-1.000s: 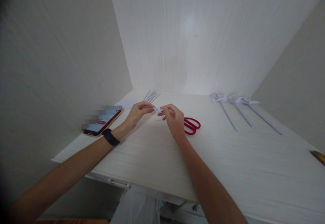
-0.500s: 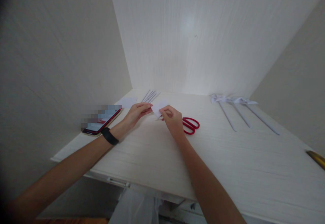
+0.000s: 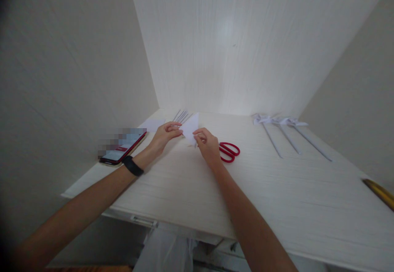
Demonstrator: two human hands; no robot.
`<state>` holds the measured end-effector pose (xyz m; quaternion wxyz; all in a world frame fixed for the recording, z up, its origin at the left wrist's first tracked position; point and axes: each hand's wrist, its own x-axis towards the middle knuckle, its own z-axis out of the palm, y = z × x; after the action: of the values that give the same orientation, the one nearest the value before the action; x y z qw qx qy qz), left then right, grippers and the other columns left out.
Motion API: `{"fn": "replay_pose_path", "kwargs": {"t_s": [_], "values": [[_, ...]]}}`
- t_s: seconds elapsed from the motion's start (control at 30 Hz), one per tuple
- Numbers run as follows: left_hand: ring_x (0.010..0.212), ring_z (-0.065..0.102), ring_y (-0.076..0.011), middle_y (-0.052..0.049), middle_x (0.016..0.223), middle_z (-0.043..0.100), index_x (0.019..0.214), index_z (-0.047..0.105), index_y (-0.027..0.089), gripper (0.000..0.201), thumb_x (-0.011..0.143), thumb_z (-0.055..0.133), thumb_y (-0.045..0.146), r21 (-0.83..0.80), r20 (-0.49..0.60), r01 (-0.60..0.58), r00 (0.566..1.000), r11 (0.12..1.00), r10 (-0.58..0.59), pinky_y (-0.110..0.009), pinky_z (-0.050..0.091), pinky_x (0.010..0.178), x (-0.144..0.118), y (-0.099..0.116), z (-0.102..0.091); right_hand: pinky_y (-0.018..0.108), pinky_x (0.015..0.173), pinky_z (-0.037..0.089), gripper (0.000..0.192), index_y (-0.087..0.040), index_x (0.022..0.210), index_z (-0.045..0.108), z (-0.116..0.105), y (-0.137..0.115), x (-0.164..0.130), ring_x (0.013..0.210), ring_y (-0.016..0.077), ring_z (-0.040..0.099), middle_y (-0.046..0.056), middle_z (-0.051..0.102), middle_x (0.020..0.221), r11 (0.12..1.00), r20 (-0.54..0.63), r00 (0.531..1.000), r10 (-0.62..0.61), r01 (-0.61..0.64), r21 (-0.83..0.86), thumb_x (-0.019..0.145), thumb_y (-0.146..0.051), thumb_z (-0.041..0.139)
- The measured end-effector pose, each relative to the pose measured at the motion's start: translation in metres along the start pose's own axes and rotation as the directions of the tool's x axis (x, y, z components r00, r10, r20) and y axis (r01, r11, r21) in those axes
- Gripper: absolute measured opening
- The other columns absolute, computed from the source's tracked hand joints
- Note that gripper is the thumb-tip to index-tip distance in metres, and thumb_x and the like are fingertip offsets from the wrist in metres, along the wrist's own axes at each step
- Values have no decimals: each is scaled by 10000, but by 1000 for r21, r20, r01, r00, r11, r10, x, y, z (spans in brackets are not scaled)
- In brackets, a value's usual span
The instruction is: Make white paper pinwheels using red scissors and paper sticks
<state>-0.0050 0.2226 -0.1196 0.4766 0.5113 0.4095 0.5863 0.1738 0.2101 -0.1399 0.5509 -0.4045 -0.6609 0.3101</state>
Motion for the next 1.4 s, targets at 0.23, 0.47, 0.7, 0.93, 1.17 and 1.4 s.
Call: {"fn": "replay_pose_path", "kwargs": {"t_s": [0.23,0.47,0.7,0.93,1.17,1.4], "values": [[679,625,-141,-16,694,685,800,687,140,250,569,769,186,29,-30,-25,999,999,26,-294,486,747,-1,4,2,275,561,502,437,-224,1024,450,3,12,5,566,141,589,-63,621,653,984,29,993,113,-116,132,681,-386,666],[685,632,-151,-4,677,683,772,687,160,205,583,761,183,114,-33,-94,995,989,98,-294,486,733,1,3,4,275,579,495,198,-203,795,571,1,15,4,573,139,589,-19,646,646,994,91,992,86,-92,63,742,-384,630],[682,634,-136,-21,685,688,748,687,140,209,611,787,261,31,-4,-54,999,998,54,-278,493,732,-2,5,4,290,568,497,177,-222,765,574,1,19,7,594,171,622,-4,681,654,992,71,993,100,-105,70,718,-379,641],[678,620,-129,-21,695,685,738,699,142,212,596,800,263,36,-56,-79,995,996,81,-273,497,724,-2,6,3,303,663,502,194,-213,781,599,2,20,7,653,176,653,5,696,678,990,101,990,95,-105,98,729,-396,638],[672,624,-126,-16,687,681,726,696,140,213,575,808,240,-8,-103,-82,991,997,80,-283,511,747,-1,7,2,312,710,483,206,-206,683,600,-1,16,8,690,180,639,12,677,698,997,69,995,78,-77,-6,707,-405,648],[682,628,-133,-25,698,681,710,698,143,174,594,794,230,22,-130,-85,988,996,87,-288,515,748,-2,8,3,283,649,457,214,-206,631,598,-1,16,8,614,153,588,-14,657,636,990,87,986,139,-136,-39,647,-404,678]]}}
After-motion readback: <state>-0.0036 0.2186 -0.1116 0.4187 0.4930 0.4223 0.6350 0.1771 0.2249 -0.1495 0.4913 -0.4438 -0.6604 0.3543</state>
